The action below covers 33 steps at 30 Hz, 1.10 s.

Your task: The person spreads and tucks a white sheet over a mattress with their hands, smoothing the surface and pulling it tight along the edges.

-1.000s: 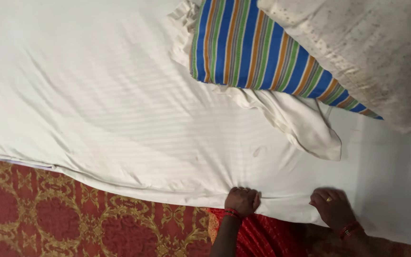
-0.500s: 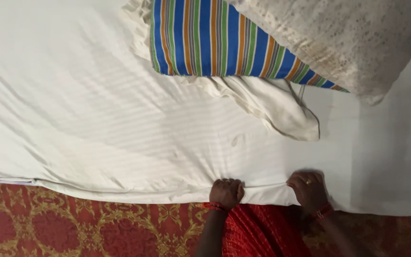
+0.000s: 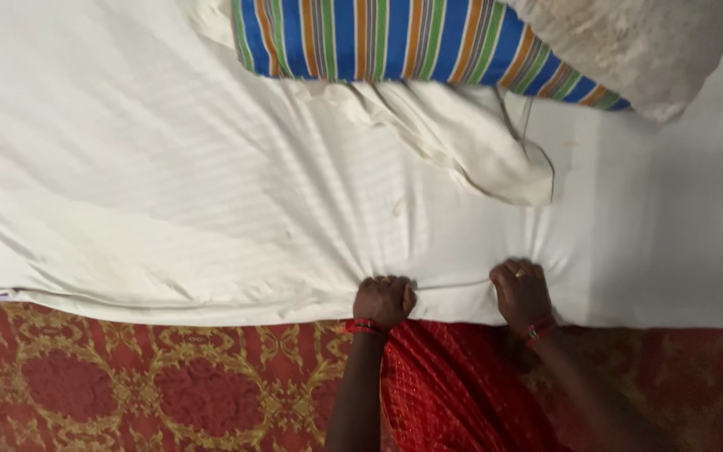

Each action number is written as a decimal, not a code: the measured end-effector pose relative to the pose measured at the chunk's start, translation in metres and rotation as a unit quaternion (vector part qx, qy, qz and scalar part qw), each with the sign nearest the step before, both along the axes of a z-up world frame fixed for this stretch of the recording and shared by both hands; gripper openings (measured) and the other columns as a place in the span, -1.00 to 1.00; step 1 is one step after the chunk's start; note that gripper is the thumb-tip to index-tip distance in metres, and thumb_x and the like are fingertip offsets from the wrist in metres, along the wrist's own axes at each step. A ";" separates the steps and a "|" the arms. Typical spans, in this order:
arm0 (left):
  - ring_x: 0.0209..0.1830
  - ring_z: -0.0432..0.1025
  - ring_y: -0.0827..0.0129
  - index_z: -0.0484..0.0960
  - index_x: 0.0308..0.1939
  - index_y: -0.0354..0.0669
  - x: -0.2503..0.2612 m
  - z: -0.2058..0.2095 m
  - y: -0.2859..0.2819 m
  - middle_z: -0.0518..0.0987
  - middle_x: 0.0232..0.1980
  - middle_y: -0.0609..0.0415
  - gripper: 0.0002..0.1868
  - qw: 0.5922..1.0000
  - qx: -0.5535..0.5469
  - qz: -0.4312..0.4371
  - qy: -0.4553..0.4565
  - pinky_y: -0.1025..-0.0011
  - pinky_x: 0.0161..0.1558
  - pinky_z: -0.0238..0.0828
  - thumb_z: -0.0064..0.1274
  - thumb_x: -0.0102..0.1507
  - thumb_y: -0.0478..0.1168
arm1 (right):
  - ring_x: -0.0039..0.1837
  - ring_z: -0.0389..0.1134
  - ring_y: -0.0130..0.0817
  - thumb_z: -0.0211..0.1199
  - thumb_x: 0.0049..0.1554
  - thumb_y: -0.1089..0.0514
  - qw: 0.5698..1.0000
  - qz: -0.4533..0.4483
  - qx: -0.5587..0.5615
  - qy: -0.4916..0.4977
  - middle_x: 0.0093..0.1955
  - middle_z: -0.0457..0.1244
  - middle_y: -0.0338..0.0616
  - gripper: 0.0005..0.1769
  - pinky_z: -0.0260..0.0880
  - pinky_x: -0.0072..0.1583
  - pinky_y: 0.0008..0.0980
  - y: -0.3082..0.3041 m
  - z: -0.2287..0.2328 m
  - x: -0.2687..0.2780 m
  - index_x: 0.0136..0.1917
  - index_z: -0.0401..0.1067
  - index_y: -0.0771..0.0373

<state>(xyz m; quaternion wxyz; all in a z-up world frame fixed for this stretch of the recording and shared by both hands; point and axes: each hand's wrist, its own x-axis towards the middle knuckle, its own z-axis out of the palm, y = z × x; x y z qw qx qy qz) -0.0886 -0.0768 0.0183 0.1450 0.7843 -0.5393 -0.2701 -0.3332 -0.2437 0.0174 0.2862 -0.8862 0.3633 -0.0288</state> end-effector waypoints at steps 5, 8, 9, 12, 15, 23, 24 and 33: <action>-0.52 0.50 0.16 0.65 -0.32 -0.05 -0.001 -0.003 0.000 0.61 -0.48 0.02 -0.73 0.998 0.049 -0.028 -0.020 0.13 -0.25 0.46 -0.08 0.37 -0.09 | 0.05 0.30 -0.04 0.19 0.09 0.18 0.999 0.020 -0.009 0.036 -0.12 0.31 -0.12 -0.95 0.24 0.15 -0.03 -0.002 0.010 0.007 -0.15 0.44 0.15; -0.48 0.49 0.14 0.64 -0.33 -0.07 0.000 0.005 -0.004 0.61 -0.45 0.04 -0.75 0.999 0.048 -0.007 -0.008 0.11 -0.23 0.44 -0.05 0.34 -0.08 | 0.05 0.30 -0.07 0.21 0.09 0.12 0.998 0.036 -0.024 0.052 -0.12 0.32 -0.14 -0.92 0.22 0.14 -0.06 -0.003 0.013 0.009 -0.16 0.45 0.15; -0.43 0.50 0.13 0.65 -0.29 -0.08 -0.001 0.009 -0.007 0.61 -0.40 0.02 -0.76 0.999 0.031 0.021 0.002 0.11 -0.22 0.44 -0.04 0.33 -0.08 | 0.05 0.30 -0.07 0.22 0.12 0.09 0.997 0.043 -0.041 0.051 -0.11 0.32 -0.14 -0.88 0.22 0.13 -0.06 -0.003 0.013 0.010 -0.17 0.46 0.15; -0.28 0.51 0.10 0.65 -0.19 -0.10 -0.020 0.019 -0.017 0.63 -0.25 -0.04 -0.77 0.997 -0.027 0.055 0.042 0.11 -0.16 0.44 -0.01 0.29 -0.06 | 0.03 0.30 -0.11 0.24 0.16 0.05 0.996 0.047 -0.044 0.058 -0.11 0.32 -0.16 -0.85 0.21 0.12 -0.08 -0.004 0.013 0.008 -0.17 0.47 0.14; -0.08 0.50 0.07 0.63 -0.07 -0.09 -0.073 0.020 -0.035 0.61 -0.08 -0.08 -0.70 0.992 -0.107 -0.008 0.072 0.12 0.00 0.42 0.00 0.28 -0.02 | 0.04 0.29 -0.14 0.23 0.17 0.06 0.997 0.042 -0.024 0.058 -0.11 0.32 -0.17 -0.86 0.22 0.14 -0.08 -0.003 0.010 0.004 -0.17 0.48 0.13; -0.21 0.56 0.16 0.62 -0.10 -0.05 -0.128 -0.011 -0.062 0.67 -0.19 0.04 -0.72 0.998 0.053 -0.018 -0.020 0.13 -0.07 0.41 -0.14 0.38 -0.02 | 0.08 0.30 -0.12 0.18 0.19 0.06 0.996 0.050 -0.046 0.053 -0.05 0.34 -0.13 -0.83 0.23 0.17 -0.06 0.003 -0.001 -0.007 -0.13 0.47 0.17; -0.25 0.57 0.17 0.63 -0.13 -0.03 -0.129 -0.015 -0.064 0.68 -0.23 0.05 -0.74 0.999 0.036 -0.001 -0.018 0.14 -0.08 0.42 -0.13 0.38 -0.03 | 0.10 0.30 -0.13 0.18 0.20 0.06 0.996 0.047 -0.039 0.060 -0.04 0.34 -0.14 -0.83 0.23 0.18 -0.06 0.001 -0.003 -0.007 -0.13 0.47 0.16; -0.41 0.55 0.14 0.66 -0.20 -0.05 -0.136 -0.019 -0.065 0.66 -0.37 0.00 -0.76 0.998 0.020 0.031 -0.050 0.11 -0.13 0.43 -0.12 0.32 -0.11 | 0.17 0.32 -0.12 0.23 0.17 -0.01 0.998 0.046 -0.036 0.023 0.03 0.36 -0.15 -0.83 0.23 0.22 -0.04 0.002 -0.014 -0.013 -0.09 0.49 0.10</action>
